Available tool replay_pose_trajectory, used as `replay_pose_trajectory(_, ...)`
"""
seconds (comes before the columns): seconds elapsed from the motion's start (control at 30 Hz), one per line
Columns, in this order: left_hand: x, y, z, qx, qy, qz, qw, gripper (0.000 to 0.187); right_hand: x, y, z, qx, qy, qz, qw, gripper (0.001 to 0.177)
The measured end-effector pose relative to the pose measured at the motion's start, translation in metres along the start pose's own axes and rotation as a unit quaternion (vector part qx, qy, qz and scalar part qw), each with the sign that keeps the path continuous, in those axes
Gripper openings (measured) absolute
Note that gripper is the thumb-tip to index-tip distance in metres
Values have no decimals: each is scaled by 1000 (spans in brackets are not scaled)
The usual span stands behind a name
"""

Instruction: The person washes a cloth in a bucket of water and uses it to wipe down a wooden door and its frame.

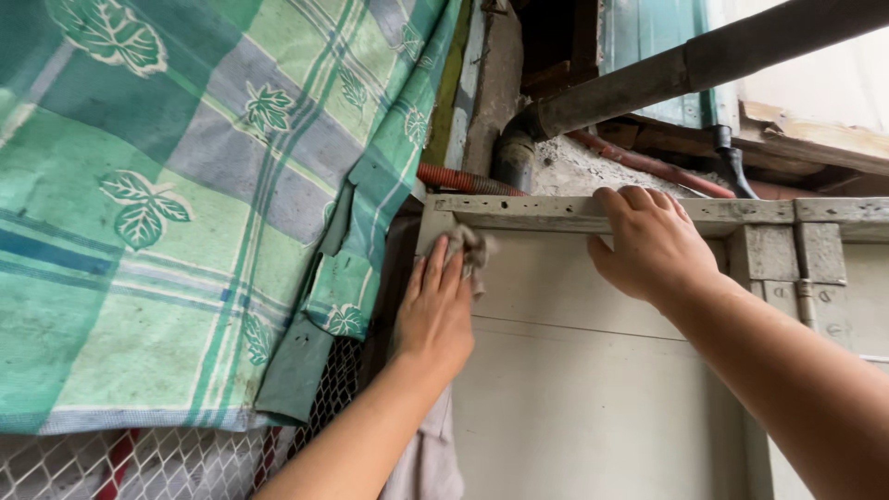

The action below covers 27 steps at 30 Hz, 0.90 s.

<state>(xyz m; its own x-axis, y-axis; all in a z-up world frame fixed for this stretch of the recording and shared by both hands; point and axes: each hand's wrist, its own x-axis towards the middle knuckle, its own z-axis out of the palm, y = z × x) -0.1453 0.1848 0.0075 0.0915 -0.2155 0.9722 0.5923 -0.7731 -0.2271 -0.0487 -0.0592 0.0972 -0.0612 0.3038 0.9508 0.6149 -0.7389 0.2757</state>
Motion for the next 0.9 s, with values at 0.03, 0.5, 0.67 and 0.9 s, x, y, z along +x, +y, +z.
replay_pose_trajectory(0.03, 9, -2, -1, -26, 71, 7, 997, 54, -2, -1, 0, 6, -1, 24, 1000, 69)
replay_pose_trajectory(0.5, -10, 1, -1, -72, 76, -33, 994, 64, -10, -4, 3, 11, 57, -7, 998, 87)
replay_pose_trajectory(0.67, 16, -4, -4, -123, 110, -65, 984, 84, -9, -6, 7, -12, 64, -3, 998, 88)
replay_pose_trajectory(0.9, -51, 6, -9, -104, 59, -57, 991, 81, -10, -1, 9, 0, 58, -14, 998, 91)
